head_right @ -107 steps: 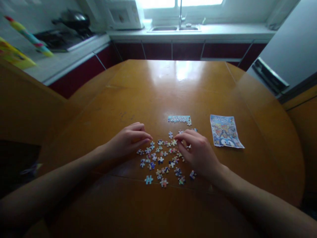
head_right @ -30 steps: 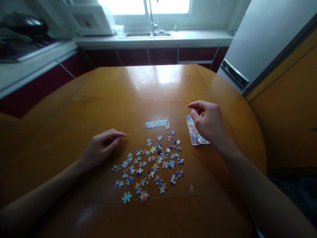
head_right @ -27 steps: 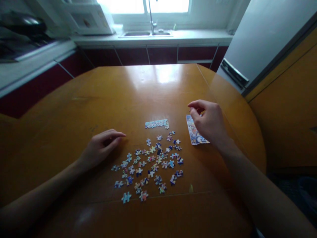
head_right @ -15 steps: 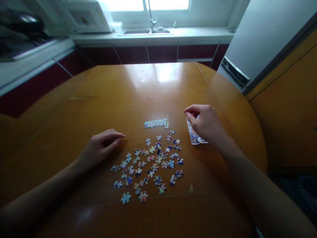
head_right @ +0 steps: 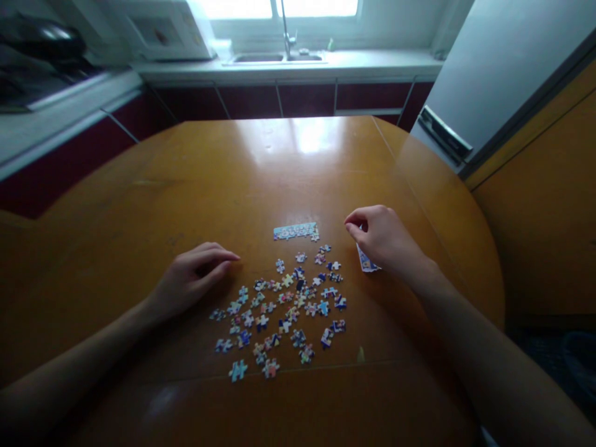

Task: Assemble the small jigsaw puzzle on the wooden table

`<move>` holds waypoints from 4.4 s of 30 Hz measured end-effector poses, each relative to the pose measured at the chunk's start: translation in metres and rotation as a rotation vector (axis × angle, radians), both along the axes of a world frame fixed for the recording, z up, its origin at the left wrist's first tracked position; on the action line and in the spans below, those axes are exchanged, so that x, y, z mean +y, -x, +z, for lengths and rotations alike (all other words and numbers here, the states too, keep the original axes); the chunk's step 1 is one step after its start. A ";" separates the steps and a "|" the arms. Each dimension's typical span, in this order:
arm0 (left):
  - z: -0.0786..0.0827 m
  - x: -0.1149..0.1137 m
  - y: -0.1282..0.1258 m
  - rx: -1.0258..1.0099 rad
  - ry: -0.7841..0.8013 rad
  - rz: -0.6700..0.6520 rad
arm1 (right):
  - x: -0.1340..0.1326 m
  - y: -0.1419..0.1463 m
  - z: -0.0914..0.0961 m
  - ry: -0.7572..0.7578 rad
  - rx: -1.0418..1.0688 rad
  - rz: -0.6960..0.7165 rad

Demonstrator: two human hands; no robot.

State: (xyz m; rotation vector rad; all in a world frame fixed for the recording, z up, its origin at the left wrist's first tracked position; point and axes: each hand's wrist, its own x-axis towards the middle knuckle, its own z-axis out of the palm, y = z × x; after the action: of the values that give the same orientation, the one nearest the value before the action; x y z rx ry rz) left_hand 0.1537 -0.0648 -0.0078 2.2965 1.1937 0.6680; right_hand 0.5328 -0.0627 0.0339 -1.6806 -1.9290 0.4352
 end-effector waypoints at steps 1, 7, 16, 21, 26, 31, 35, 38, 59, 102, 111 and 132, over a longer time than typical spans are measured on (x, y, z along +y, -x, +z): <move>0.000 0.000 0.000 0.004 -0.004 -0.007 | 0.000 0.000 -0.001 0.002 -0.005 0.001; 0.000 0.000 -0.001 0.034 -0.022 -0.066 | 0.002 0.001 -0.013 0.074 -0.033 0.150; 0.000 0.000 -0.001 0.028 -0.041 -0.087 | -0.006 0.019 -0.022 0.184 -0.144 0.236; 0.000 0.000 -0.001 0.021 -0.036 -0.091 | -0.008 0.025 -0.026 0.160 -0.184 0.241; -0.001 0.001 0.000 0.024 -0.030 -0.093 | -0.007 0.026 -0.029 0.154 -0.214 0.224; -0.002 0.001 0.000 0.021 -0.050 -0.108 | -0.006 0.022 -0.027 0.190 -0.221 0.186; -0.001 -0.002 -0.006 0.082 -0.137 -0.169 | -0.006 0.019 -0.026 0.200 -0.237 0.215; -0.001 -0.005 -0.015 0.118 -0.209 -0.217 | -0.007 0.018 -0.024 0.217 -0.246 0.225; 0.017 0.032 -0.073 0.082 0.142 -0.358 | -0.012 0.025 -0.007 0.183 -0.161 0.130; 0.006 0.028 -0.105 -0.370 -0.023 -0.304 | -0.021 0.066 -0.021 0.369 0.884 0.119; 0.002 0.032 -0.102 -0.382 -0.058 -0.333 | -0.021 0.064 -0.017 0.365 0.827 0.187; 0.001 0.036 -0.103 -0.310 -0.252 -0.257 | -0.018 0.068 -0.027 0.095 0.579 0.074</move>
State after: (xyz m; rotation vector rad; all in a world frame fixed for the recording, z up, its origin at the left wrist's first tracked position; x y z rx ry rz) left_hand 0.2567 -0.0283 -0.0067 2.3775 0.6919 1.0771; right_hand 0.4653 -0.0810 0.0071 -1.3415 -1.5564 0.9381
